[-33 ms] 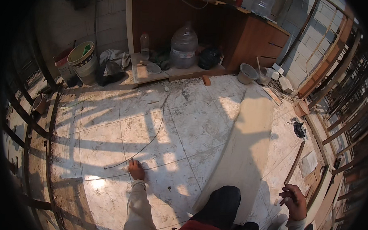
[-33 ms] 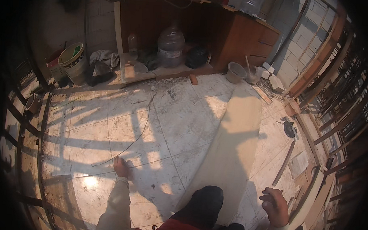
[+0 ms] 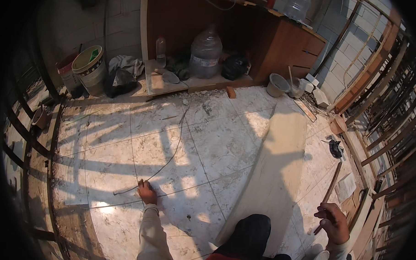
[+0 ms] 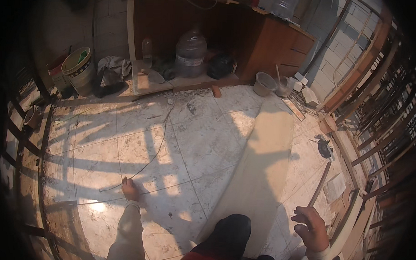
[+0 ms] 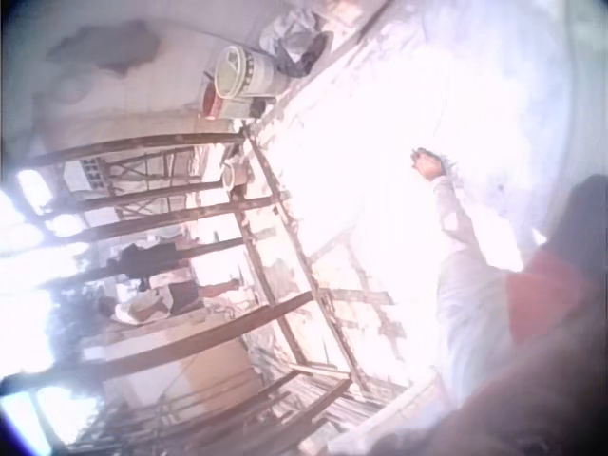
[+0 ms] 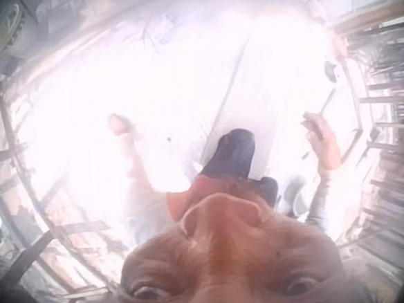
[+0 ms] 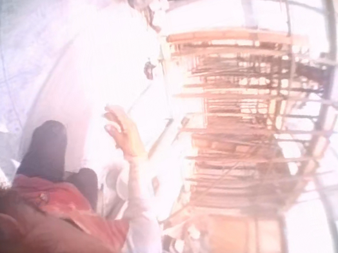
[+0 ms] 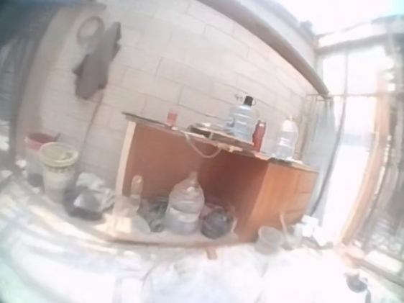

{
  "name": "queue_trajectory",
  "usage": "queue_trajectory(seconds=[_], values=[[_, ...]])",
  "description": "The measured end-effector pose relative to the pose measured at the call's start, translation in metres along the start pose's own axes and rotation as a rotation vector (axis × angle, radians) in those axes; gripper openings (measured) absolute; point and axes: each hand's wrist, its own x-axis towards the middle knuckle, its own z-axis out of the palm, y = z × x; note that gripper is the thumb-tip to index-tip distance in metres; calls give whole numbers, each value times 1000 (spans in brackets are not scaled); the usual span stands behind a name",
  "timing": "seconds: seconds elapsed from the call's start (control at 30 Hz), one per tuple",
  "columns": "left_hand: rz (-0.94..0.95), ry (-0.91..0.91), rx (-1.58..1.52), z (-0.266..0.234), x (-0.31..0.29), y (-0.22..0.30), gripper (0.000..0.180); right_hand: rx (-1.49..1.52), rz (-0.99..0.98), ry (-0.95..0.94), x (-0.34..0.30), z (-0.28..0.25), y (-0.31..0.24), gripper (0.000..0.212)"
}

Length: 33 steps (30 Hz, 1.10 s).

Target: The person measures a wooden board with a tape measure, cuts a small piece with a handsaw, and nails it to the end of the longer board with a hammer.

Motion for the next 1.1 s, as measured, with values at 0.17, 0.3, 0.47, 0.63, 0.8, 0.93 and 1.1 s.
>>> queue_trajectory(seconds=[0.17,0.3,0.47,0.63,0.8,0.93,1.1], values=[[-208,-178,293,15,51,7,21,-185,-314,-305,221,33,-127,59],[-272,-166,289,4,58,24,17,-452,-734,-268,446,139,-248,61],[-358,-186,218,-10,68,15,22,-478,-1014,-142,616,286,-443,58],[-399,-312,170,-20,96,38,36,-407,-979,-199,688,348,-532,63],[-358,-224,211,-10,93,28,35,-660,-1287,-31,737,423,-592,62],[-372,-240,182,-11,96,26,36,-744,-1258,17,758,441,-619,58],[-416,-236,135,-18,89,24,33,-789,-1232,36,771,458,-626,53]])
